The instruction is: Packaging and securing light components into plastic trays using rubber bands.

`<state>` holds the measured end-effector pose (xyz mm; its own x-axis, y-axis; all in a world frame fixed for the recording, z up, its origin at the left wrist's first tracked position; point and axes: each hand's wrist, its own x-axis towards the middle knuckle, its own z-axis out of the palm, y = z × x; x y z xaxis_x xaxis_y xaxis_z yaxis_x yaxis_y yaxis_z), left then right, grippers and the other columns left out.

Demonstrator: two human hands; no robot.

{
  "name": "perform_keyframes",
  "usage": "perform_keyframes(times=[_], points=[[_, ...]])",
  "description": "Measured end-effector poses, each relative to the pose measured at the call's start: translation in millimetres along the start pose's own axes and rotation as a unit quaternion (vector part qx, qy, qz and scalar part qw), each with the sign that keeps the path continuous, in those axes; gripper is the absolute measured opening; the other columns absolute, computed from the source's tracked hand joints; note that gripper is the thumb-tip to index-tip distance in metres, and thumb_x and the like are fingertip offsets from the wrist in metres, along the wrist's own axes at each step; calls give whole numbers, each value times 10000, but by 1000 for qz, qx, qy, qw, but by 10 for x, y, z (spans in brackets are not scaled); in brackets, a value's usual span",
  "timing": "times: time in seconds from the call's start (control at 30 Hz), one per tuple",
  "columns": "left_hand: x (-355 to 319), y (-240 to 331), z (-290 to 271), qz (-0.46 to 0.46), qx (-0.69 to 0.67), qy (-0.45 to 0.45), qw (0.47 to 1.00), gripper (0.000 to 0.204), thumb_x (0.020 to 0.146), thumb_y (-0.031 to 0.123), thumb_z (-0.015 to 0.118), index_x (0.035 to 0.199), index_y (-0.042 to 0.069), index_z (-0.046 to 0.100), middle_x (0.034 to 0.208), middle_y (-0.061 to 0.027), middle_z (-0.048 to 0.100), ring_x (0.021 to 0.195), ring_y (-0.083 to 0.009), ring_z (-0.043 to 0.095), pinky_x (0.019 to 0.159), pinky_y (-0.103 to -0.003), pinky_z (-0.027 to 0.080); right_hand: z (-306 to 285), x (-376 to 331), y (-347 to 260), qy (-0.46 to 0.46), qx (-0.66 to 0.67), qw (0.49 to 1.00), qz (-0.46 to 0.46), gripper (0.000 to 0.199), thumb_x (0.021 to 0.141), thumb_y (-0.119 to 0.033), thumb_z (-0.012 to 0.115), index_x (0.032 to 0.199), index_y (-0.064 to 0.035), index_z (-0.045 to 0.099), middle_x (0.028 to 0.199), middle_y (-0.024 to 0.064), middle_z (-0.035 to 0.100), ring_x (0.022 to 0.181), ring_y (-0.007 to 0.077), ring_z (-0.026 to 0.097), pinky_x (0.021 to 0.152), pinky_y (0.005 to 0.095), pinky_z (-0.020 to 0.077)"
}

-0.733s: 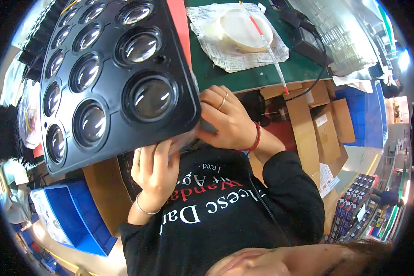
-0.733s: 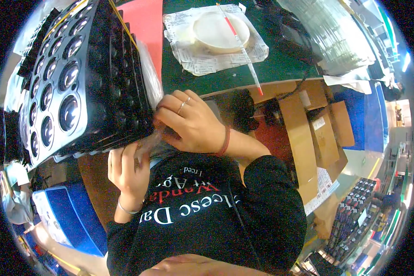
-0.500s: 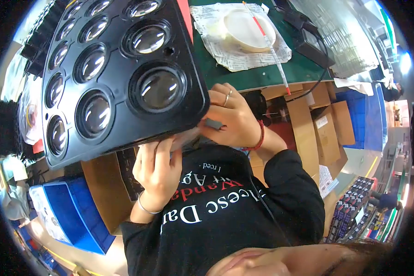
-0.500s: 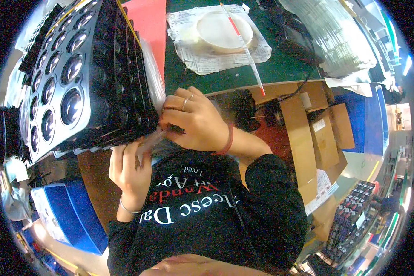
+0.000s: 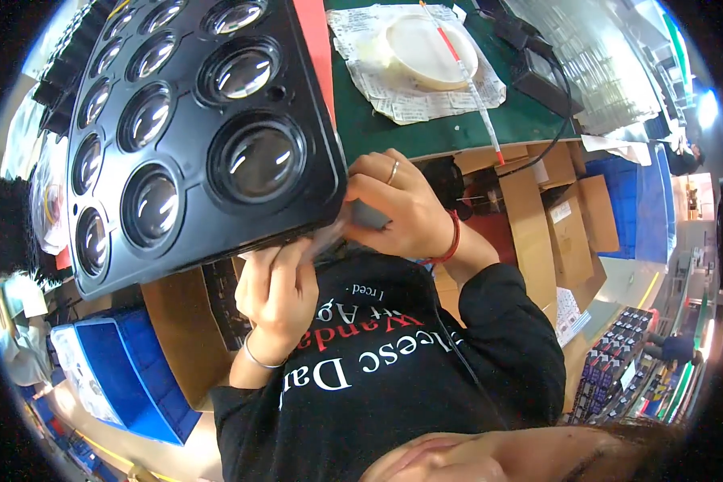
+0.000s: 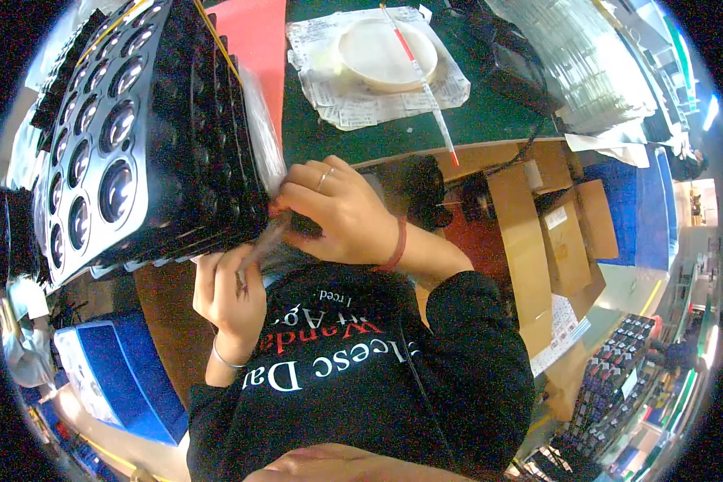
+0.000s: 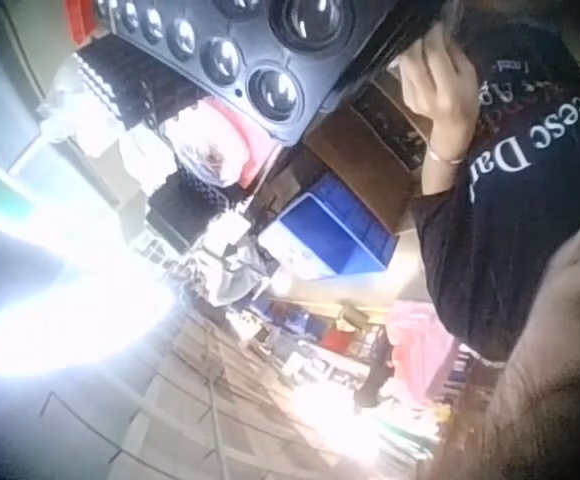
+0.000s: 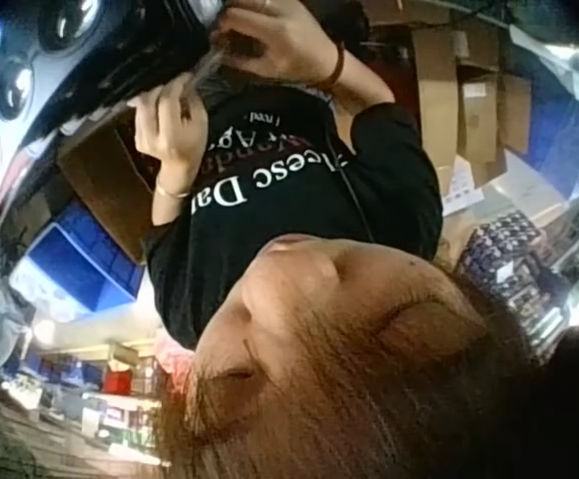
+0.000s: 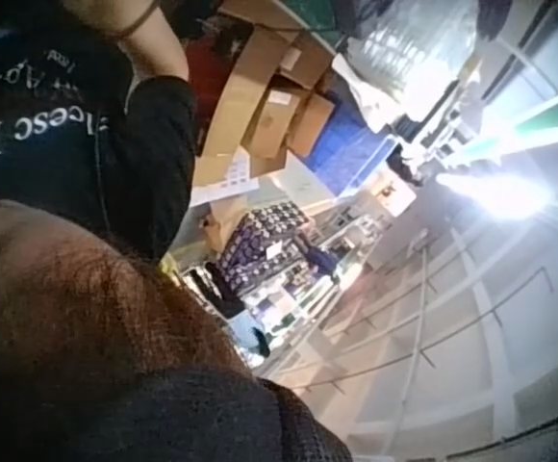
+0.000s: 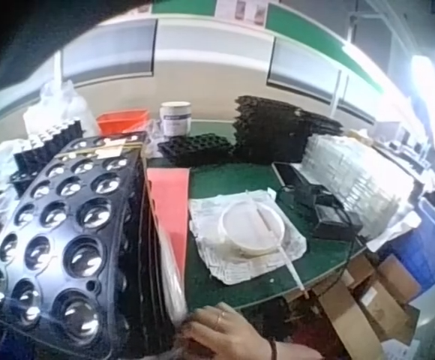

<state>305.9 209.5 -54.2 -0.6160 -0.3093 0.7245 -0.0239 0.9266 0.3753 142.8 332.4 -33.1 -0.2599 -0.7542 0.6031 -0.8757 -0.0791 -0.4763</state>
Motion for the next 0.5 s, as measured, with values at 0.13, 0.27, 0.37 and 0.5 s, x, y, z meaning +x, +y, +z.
perform_keyframes(times=[0.13,0.27,0.37,0.5], points=[[13,49,-28,3,8,-13,1000,249,619,-78,695,838,39,703,806,-78,597,710,-253,632,637,-335,521,-33,60,18,-31,4,1000,2,302,605,-167,761,854,-124,596,826,33,568,784,245,583,636,351,397],[13,143,-39,-5,13,-34,999,260,642,-55,696,892,15,685,866,-106,590,732,-274,617,677,-352,521,-25,73,10,-21,0,1000,2,284,598,-164,761,827,-130,597,814,23,571,784,236,592,630,353,401],[-14,147,-13,-10,-2,-34,999,286,656,-32,699,937,1,663,904,-136,582,766,-305,601,713,-369,519,-1,79,33,-5,14,1000,-21,266,598,-160,757,805,-127,593,815,25,576,791,237,596,630,359,408],[-2,144,-21,-25,-26,-46,998,298,660,-8,715,951,7,648,926,-144,565,802,-324,598,714,-377,519,-20,113,32,-27,20,999,-23,238,603,-141,749,774,-115,586,802,24,584,765,237,601,630,365,421]])
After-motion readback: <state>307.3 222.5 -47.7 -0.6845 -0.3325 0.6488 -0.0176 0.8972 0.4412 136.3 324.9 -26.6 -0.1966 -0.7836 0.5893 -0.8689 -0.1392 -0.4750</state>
